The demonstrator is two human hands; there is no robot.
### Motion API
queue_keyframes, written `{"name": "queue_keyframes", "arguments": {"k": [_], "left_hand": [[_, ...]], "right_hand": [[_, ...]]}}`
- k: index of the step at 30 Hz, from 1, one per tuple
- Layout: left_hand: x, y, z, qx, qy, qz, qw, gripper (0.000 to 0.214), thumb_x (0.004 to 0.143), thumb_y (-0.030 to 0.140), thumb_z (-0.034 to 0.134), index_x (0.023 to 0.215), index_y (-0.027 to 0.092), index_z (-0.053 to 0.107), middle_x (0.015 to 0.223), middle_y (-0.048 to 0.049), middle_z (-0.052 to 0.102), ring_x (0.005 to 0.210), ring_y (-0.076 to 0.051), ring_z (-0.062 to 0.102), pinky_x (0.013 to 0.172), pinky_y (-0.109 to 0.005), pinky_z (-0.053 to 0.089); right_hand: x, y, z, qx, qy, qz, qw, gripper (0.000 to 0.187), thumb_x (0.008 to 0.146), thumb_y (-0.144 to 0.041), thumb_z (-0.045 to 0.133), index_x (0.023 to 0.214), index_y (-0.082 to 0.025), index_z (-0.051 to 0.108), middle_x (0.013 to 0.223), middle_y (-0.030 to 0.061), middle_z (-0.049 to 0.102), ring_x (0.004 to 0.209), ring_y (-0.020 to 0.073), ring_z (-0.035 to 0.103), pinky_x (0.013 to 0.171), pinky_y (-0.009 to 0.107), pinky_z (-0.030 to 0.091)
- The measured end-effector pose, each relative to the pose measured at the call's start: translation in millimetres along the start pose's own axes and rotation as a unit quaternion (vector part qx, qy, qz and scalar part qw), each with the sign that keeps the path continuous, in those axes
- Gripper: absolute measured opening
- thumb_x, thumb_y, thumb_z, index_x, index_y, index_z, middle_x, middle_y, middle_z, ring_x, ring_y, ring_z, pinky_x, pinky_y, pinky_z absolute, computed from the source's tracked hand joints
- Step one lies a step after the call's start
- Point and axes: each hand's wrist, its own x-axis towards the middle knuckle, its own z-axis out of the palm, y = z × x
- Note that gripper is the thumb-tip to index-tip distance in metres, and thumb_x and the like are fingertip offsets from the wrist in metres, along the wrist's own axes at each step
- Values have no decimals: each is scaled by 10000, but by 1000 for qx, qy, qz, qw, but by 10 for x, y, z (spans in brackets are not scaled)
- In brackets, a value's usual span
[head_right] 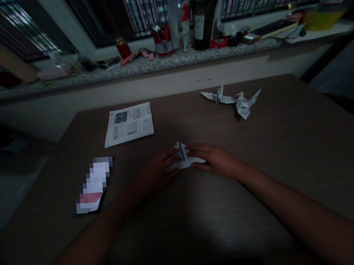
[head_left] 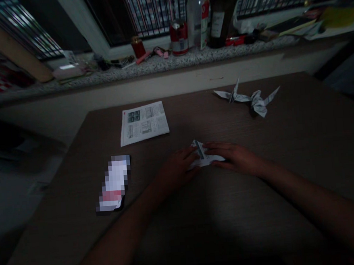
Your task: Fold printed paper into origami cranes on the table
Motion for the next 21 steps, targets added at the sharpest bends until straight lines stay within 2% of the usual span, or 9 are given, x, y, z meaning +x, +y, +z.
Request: {"name": "queue_keyframes", "arguments": {"k": [6, 13, 17, 21], "left_hand": [[10, 18, -35, 10, 6, 9, 1000, 372, 1013, 303, 600, 1370, 205, 572, 1532, -114, 534, 1415, -276, 509, 1193, -493, 411], [22, 9, -44, 24, 17, 10, 1000, 448, 956, 383, 691, 1351, 199, 587, 1477, -123, 580, 1364, -291, 551, 1178, -507, 417], [41, 36, -43, 29, 28, 5, 999, 312, 997, 330, 626, 1276, 193, 637, 1436, -114, 616, 1314, -282, 593, 1149, -492, 448], [51, 70, -58, 31, 26, -4, 999, 255, 1014, 279, 576, 1239, 201, 669, 1411, -108, 634, 1244, -275, 644, 1033, -443, 544]], "right_hand": [[6, -22, -12, 5, 22, -8, 1000, 281, 979, -267, 654, 1249, -232, 722, 1457, 117, 634, 1342, 284, 603, 1134, 452, 502], [22, -65, -42, -11, 41, -18, 999, 188, 1024, -242, 573, 1131, -206, 725, 1297, 111, 731, 1224, 249, 687, 1037, 417, 574], [21, -100, -34, -8, 51, -3, 999, 208, 1037, -251, 552, 1172, -197, 700, 1260, 107, 746, 1165, 232, 714, 996, 391, 591], [32, -120, -9, -7, 62, 5, 998, 215, 1043, -269, 543, 1187, -210, 692, 1194, 95, 761, 1093, 224, 733, 950, 382, 600]]}}
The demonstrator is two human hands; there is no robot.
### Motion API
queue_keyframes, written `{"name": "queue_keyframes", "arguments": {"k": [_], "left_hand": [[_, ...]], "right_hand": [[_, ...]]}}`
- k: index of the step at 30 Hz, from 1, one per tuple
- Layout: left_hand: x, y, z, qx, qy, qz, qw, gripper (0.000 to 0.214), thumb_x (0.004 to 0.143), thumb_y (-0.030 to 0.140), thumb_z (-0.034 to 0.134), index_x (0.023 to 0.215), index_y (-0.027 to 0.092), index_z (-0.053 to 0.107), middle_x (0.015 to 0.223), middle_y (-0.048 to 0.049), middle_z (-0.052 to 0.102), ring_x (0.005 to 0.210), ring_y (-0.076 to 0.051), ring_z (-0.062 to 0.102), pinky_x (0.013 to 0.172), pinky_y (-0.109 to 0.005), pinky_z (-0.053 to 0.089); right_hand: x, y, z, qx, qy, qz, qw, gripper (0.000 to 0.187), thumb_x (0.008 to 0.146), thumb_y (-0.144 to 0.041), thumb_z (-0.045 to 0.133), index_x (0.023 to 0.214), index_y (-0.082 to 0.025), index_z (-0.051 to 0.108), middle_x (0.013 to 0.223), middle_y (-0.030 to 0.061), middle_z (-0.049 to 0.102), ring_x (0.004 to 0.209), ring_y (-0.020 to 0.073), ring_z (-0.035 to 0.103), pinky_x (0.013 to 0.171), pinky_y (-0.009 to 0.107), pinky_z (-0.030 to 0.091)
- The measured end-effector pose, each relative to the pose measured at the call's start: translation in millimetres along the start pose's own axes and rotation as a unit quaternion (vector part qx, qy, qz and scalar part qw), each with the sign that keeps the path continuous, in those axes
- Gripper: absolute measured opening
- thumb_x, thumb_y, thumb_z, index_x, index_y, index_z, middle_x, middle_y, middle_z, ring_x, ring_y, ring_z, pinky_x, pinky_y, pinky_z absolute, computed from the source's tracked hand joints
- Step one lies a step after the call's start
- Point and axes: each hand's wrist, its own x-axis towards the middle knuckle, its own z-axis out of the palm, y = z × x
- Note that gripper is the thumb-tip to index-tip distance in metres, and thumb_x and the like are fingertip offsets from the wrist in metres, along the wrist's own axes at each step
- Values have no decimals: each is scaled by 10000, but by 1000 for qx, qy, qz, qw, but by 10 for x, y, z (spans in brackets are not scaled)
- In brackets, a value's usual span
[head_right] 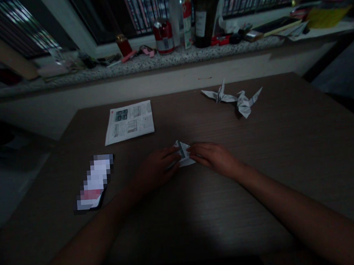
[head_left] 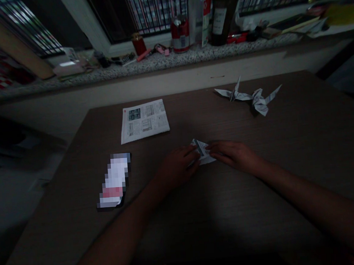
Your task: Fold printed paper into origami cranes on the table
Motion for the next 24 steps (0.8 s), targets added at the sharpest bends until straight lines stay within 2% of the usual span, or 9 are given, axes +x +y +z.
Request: {"name": "queue_keyframes", "arguments": {"k": [5, 8, 12, 18, 24], "left_hand": [[-8, 21, 8, -3, 22, -12, 1000, 229, 1029, 269, 560, 1173, 205, 725, 1345, -93, 681, 1184, -247, 681, 993, -400, 572], [-6, 39, 10, -4, 39, -46, 998, 231, 1025, 259, 564, 1154, 193, 744, 1286, -88, 716, 1137, -243, 702, 973, -393, 584], [-1, 60, -5, -25, 63, -95, 993, 229, 1032, 258, 557, 1138, 204, 753, 1236, -56, 744, 1077, -218, 722, 952, -363, 588], [-1, 79, -36, -58, 107, -120, 985, 198, 1020, 256, 585, 1117, 202, 749, 1152, -48, 761, 1026, -198, 730, 928, -329, 587], [9, 115, -106, -80, 122, -130, 981, 204, 1024, 244, 566, 1136, 204, 731, 1151, -54, 754, 1040, -192, 726, 942, -324, 584]], "right_hand": [[8, -38, -41, -65, 27, -41, 997, 204, 1028, -290, 574, 1144, -198, 714, 1183, 120, 735, 1117, 255, 691, 940, 416, 575], [-16, -109, -102, -164, 46, -72, 983, 253, 1014, -331, 600, 1148, -157, 725, 1059, 140, 731, 996, 278, 677, 834, 420, 572], [-72, -251, -123, -221, 15, -92, 971, 311, 1038, -310, 552, 1260, -139, 686, 963, 113, 748, 856, 255, 675, 735, 385, 569], [-86, -365, -15, -183, -63, -28, 981, 473, 1037, -298, 544, 1487, -160, 506, 1162, 135, 743, 1017, 292, 710, 821, 430, 609], [-44, -374, 23, -99, -50, 45, 993, 404, 1034, -300, 538, 1428, -211, 555, 1259, 139, 716, 1083, 291, 717, 888, 447, 607]]}}
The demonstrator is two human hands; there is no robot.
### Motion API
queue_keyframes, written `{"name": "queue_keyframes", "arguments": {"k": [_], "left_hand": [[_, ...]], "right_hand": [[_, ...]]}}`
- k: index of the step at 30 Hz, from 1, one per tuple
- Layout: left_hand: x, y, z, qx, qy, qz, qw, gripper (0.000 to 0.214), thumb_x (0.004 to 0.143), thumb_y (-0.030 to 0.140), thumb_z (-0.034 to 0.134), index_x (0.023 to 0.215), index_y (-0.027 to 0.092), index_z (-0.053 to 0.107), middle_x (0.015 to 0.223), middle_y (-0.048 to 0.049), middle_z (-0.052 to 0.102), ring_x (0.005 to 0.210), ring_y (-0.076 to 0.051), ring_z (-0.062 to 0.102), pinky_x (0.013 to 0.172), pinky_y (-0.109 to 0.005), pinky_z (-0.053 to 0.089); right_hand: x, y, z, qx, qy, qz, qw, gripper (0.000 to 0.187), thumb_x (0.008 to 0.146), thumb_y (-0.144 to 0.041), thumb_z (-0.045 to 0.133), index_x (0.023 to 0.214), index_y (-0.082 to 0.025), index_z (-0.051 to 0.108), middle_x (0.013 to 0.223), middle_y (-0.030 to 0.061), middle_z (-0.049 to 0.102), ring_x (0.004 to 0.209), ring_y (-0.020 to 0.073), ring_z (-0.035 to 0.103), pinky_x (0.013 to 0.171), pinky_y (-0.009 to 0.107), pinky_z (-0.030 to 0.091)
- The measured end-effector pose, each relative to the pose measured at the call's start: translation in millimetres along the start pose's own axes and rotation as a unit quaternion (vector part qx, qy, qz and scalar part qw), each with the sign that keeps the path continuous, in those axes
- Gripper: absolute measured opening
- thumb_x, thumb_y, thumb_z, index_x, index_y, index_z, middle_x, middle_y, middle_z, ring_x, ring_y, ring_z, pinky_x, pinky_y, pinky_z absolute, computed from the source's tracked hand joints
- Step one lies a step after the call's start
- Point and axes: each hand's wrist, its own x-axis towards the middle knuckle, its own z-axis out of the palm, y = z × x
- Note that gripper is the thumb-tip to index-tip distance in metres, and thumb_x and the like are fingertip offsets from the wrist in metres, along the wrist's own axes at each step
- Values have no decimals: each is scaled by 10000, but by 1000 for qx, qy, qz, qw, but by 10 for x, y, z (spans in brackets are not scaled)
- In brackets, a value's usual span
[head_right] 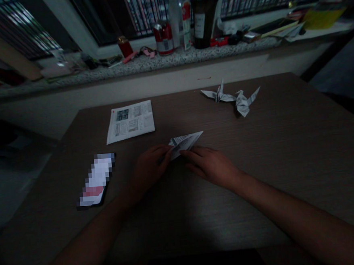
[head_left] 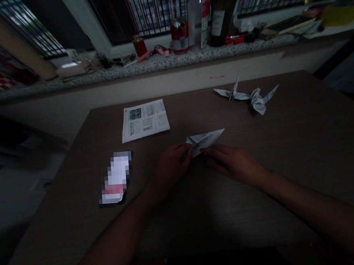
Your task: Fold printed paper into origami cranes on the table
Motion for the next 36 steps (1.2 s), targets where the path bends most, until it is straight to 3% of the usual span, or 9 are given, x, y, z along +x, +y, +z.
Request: {"name": "queue_keyframes", "arguments": {"k": [5, 10, 14, 19, 25, 31, 36], "left_hand": [[-2, 37, -10, -17, 1, 0, 1000, 216, 1031, 240, 553, 1155, 192, 724, 1134, -54, 755, 1025, -187, 726, 925, -320, 588], [6, 85, 27, -38, 12, 4, 999, 196, 1029, 244, 564, 1109, 189, 735, 1074, -49, 751, 973, -175, 725, 888, -303, 589], [16, 122, 11, -16, 9, 4, 1000, 175, 1028, 239, 573, 1136, 189, 701, 1089, -45, 729, 966, -172, 712, 861, -289, 578], [5, 159, -49, 49, -42, -16, 998, 178, 1053, 258, 521, 1196, 214, 617, 992, -18, 705, 811, -165, 695, 716, -266, 551], [-6, 215, -84, 76, -83, 35, 993, 242, 1054, 178, 459, 1222, 243, 621, 1167, -46, 663, 926, -174, 687, 772, -262, 546], [3, 238, -130, 142, -105, 31, 984, 242, 1006, 161, 531, 1208, 241, 637, 1183, -59, 634, 844, -169, 664, 672, -256, 542], [29, 244, -203, 152, -100, 8, 983, 248, 988, 140, 537, 1186, 234, 652, 1194, -78, 630, 846, -165, 667, 691, -261, 558]], "right_hand": [[35, -26, 9, 74, 18, 24, 997, 418, 1030, -307, 547, 1445, -253, 530, 1274, 119, 698, 1083, 273, 716, 883, 426, 606], [93, -46, 21, 82, 31, 28, 996, 427, 1021, -260, 550, 1448, -273, 532, 1307, 121, 682, 1115, 278, 706, 909, 428, 597], [129, -46, 1, 46, 32, 10, 998, 357, 1039, -239, 508, 1388, -251, 577, 1244, 123, 710, 1090, 282, 708, 883, 413, 588], [155, -63, -29, -1, 14, 23, 1000, 297, 1049, -273, 497, 1316, -211, 611, 1155, 133, 720, 981, 271, 713, 782, 362, 562], [170, -62, 0, -47, 9, 39, 998, 265, 1034, -274, 528, 1270, -220, 638, 1047, 96, 716, 854, 229, 695, 666, 300, 491], [164, -43, -17, -70, 4, 20, 997, 268, 1008, -230, 537, 1244, -228, 664, 1009, 88, 718, 810, 220, 671, 632, 294, 444], [160, -57, -57, -96, -9, 21, 995, 227, 977, -206, 581, 1177, -205, 687, 981, 99, 717, 777, 214, 661, 616, 290, 419]]}}
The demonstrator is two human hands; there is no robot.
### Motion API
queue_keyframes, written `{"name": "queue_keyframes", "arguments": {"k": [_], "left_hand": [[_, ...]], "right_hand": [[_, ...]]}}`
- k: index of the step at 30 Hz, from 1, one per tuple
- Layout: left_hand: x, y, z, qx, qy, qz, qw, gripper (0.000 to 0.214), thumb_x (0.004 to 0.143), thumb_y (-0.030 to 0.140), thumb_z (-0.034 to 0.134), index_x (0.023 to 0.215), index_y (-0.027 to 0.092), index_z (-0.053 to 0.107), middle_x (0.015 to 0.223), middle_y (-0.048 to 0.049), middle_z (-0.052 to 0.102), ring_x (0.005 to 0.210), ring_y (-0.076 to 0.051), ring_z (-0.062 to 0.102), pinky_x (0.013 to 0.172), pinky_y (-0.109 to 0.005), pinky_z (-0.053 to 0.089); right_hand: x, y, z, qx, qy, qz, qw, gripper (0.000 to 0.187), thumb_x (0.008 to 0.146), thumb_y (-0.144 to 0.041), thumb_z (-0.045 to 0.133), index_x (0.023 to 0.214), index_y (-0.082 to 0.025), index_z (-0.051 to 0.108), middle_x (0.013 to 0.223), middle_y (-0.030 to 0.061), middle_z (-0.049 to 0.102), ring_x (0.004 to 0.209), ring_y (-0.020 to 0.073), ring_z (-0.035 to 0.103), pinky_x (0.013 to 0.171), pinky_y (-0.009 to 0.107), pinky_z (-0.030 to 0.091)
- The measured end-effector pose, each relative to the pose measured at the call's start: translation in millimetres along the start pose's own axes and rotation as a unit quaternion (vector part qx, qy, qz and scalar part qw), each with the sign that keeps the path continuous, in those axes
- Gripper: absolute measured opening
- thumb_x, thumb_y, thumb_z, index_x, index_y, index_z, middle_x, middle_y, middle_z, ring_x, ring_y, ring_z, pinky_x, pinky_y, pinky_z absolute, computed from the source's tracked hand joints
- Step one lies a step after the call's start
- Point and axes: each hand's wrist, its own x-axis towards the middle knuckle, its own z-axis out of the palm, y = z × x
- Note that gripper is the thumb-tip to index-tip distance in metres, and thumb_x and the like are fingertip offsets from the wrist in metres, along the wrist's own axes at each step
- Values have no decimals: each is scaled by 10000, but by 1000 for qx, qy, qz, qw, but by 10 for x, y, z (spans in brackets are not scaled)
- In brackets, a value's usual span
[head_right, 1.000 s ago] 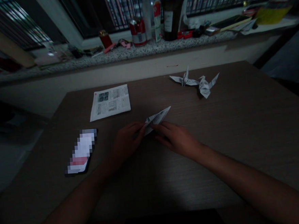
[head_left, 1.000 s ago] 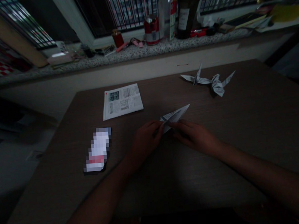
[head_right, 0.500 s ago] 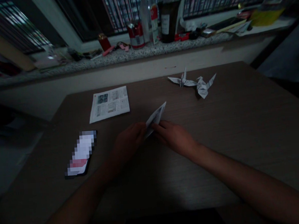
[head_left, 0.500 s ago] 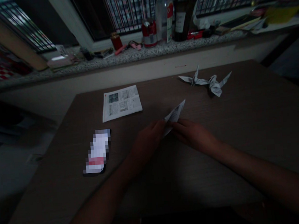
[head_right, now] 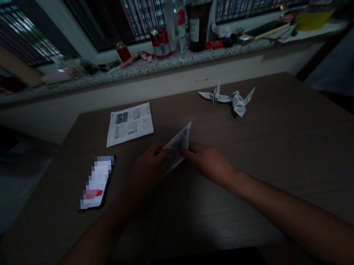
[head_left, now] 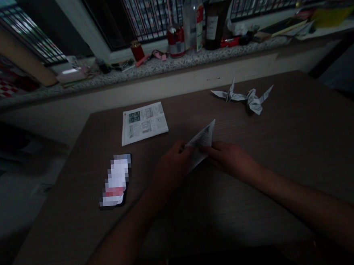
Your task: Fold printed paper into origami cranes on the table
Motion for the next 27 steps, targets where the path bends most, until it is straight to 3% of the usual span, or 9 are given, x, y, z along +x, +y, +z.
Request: {"name": "queue_keyframes", "arguments": {"k": [7, 13, 17, 21, 27], "left_hand": [[1, -36, -36, 5, 11, -28, 1000, 224, 1011, 221, 540, 1183, 234, 684, 1125, -73, 633, 849, -190, 669, 679, -281, 538], [-3, -56, -70, 15, -22, 2, 1000, 324, 996, 210, 543, 1295, 273, 651, 1115, -58, 627, 832, -188, 669, 677, -279, 536], [10, -75, -44, -39, -27, 9, 999, 260, 985, 175, 533, 1204, 203, 672, 1136, -70, 646, 900, -204, 688, 769, -314, 565], [15, -86, -6, -83, -10, 18, 996, 288, 977, 139, 523, 1219, 208, 663, 1109, -63, 642, 931, -197, 683, 807, -312, 565], [18, -63, -36, 5, -50, 2, 999, 277, 1004, 193, 516, 1223, 230, 682, 1110, -73, 620, 815, -189, 672, 694, -302, 547]], "right_hand": [[-27, 19, -15, 10, 28, -14, 999, 234, 982, -223, 566, 1185, -217, 683, 951, 85, 705, 805, 224, 659, 638, 300, 444], [-26, 56, -14, 10, 29, -39, 999, 244, 989, -214, 556, 1203, -220, 673, 962, 85, 694, 845, 231, 658, 658, 306, 456], [-8, 51, 17, 7, 19, -51, 998, 320, 990, -196, 553, 1291, -227, 657, 974, 90, 690, 870, 245, 658, 674, 319, 461], [19, 10, 42, -12, 9, -57, 998, 414, 1002, -190, 535, 1408, -255, 585, 1037, 91, 702, 910, 250, 656, 681, 318, 464], [30, 27, 20, -44, -13, -56, 997, 307, 1004, -154, 534, 1274, -229, 659, 1028, 91, 695, 904, 245, 653, 676, 311, 453]]}}
